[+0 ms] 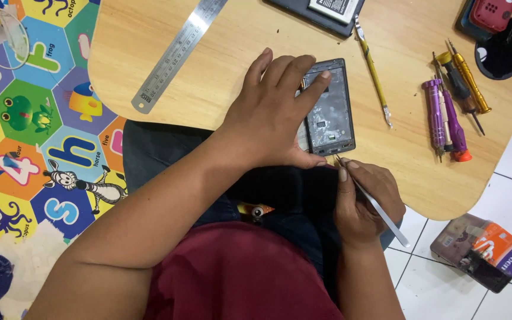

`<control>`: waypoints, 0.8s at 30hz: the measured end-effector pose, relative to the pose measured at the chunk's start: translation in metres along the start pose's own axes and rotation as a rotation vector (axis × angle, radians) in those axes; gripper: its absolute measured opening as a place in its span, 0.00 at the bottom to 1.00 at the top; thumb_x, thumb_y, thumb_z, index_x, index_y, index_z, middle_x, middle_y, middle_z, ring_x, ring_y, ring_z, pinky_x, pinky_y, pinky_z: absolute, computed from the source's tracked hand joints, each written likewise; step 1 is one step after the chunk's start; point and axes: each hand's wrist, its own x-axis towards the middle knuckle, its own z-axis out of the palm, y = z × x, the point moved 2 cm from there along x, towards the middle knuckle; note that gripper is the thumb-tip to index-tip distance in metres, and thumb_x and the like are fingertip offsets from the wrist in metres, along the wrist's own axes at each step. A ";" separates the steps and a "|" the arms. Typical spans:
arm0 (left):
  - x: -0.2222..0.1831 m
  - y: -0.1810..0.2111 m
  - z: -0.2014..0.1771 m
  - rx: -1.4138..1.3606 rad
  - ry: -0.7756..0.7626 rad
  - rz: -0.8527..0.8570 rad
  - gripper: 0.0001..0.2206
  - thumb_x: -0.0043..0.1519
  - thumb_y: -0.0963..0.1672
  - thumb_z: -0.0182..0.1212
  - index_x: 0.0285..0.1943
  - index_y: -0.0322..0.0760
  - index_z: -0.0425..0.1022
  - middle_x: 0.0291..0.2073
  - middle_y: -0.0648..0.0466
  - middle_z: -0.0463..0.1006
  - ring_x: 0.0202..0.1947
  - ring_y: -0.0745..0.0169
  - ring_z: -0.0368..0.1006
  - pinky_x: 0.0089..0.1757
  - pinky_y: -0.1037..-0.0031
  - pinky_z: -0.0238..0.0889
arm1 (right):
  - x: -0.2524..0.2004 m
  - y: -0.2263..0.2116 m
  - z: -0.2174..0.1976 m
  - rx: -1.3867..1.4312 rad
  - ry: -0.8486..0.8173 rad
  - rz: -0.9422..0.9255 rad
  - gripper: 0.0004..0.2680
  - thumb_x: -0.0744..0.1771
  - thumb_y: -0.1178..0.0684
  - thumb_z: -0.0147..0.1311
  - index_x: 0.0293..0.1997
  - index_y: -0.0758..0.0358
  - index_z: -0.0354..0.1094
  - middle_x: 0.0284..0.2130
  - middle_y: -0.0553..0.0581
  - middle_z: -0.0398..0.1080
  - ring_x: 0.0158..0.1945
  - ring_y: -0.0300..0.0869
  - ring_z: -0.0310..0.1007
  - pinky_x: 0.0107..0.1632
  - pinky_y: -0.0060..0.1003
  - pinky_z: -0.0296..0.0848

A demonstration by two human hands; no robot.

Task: Using a small metal prying tool to separate the frame and internal components of a smartphone.

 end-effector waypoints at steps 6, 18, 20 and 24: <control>0.002 0.001 0.005 0.023 -0.006 0.001 0.58 0.35 0.73 0.75 0.68 0.39 0.68 0.61 0.44 0.65 0.61 0.42 0.64 0.64 0.47 0.48 | -0.003 -0.007 0.003 -0.077 0.026 -0.048 0.03 0.68 0.71 0.60 0.41 0.75 0.72 0.38 0.70 0.77 0.40 0.55 0.80 0.48 0.45 0.78; 0.001 0.001 0.007 0.046 0.026 0.016 0.56 0.37 0.72 0.74 0.67 0.38 0.69 0.60 0.43 0.66 0.59 0.42 0.65 0.64 0.48 0.48 | 0.024 -0.002 -0.012 0.016 -0.222 0.268 0.01 0.69 0.66 0.63 0.41 0.73 0.75 0.35 0.65 0.77 0.37 0.45 0.77 0.44 0.34 0.76; 0.001 0.001 0.008 0.050 0.012 0.012 0.56 0.38 0.73 0.72 0.68 0.38 0.69 0.61 0.43 0.65 0.60 0.41 0.64 0.64 0.47 0.48 | 0.032 0.004 -0.013 0.107 -0.258 0.426 0.01 0.68 0.66 0.62 0.41 0.73 0.75 0.35 0.64 0.77 0.38 0.43 0.78 0.44 0.32 0.77; 0.000 0.001 0.006 0.055 0.027 0.020 0.57 0.37 0.73 0.74 0.67 0.37 0.69 0.60 0.43 0.66 0.59 0.41 0.65 0.64 0.46 0.49 | 0.050 0.010 -0.017 0.054 -0.430 0.537 0.02 0.68 0.62 0.63 0.41 0.69 0.77 0.34 0.60 0.79 0.38 0.39 0.79 0.44 0.30 0.77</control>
